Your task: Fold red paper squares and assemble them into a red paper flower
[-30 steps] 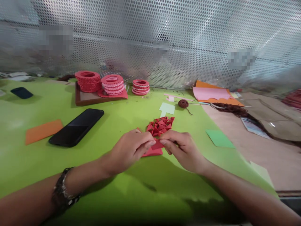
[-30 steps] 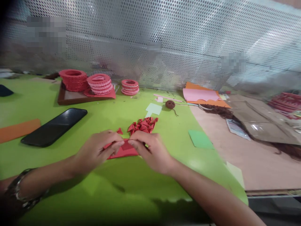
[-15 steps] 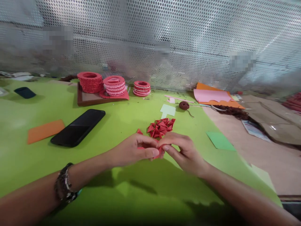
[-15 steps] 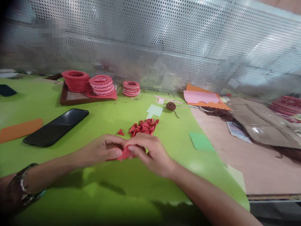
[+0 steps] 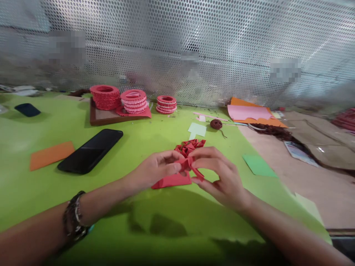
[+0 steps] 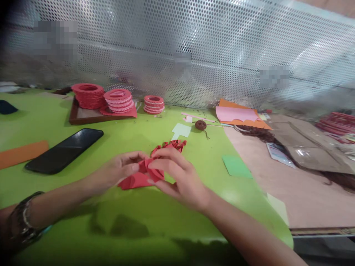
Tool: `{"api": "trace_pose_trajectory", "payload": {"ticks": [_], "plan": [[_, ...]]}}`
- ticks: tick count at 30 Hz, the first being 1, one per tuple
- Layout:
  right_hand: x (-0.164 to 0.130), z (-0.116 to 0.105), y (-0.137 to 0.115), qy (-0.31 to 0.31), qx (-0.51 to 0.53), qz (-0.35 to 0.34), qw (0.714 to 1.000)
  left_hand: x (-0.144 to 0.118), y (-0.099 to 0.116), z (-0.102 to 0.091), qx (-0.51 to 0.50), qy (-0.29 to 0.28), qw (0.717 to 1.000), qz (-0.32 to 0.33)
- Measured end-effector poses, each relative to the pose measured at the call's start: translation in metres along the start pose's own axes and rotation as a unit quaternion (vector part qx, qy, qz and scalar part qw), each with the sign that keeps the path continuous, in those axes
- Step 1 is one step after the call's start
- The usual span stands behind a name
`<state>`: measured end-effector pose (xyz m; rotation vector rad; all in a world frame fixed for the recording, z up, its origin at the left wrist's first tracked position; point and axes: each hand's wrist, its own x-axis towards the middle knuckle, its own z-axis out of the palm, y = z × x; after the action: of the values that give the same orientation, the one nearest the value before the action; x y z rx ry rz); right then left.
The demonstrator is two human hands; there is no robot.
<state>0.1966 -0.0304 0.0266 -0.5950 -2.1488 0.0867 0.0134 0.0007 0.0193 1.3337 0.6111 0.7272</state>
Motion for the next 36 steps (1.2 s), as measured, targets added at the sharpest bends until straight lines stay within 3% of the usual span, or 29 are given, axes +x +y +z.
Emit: {"api": "trace_pose_trajectory", "payload": {"ticks": [4, 9, 17, 22, 27, 36], "plan": [[-0.002, -0.001, 0.000, -0.015, -0.025, -0.030, 0.999, 0.001, -0.004, -0.001, -0.103, 0.006, 0.994, -0.019], [-0.002, -0.001, 0.001, -0.022, -0.008, 0.010, 1.000, 0.001, -0.003, -0.001, -0.069, 0.032, 0.997, -0.019], [0.001, -0.002, 0.002, -0.001, 0.004, 0.029, 1.000, -0.003, 0.005, 0.000, -0.046, 0.016, 0.999, -0.024], [0.003, 0.002, -0.001, 0.020, 0.064, 0.116, 0.991, -0.005, 0.004, 0.003, 0.023, 0.025, 0.999, 0.012], [0.003, 0.008, -0.004, 0.050, 0.132, 0.221, 0.965, -0.005, 0.002, 0.007, 0.083, 0.020, 0.996, 0.033], [0.004, 0.011, -0.005, 0.049, 0.183, 0.322, 0.927, -0.005, 0.002, 0.010, 0.159, 0.055, 0.983, 0.076]]}}
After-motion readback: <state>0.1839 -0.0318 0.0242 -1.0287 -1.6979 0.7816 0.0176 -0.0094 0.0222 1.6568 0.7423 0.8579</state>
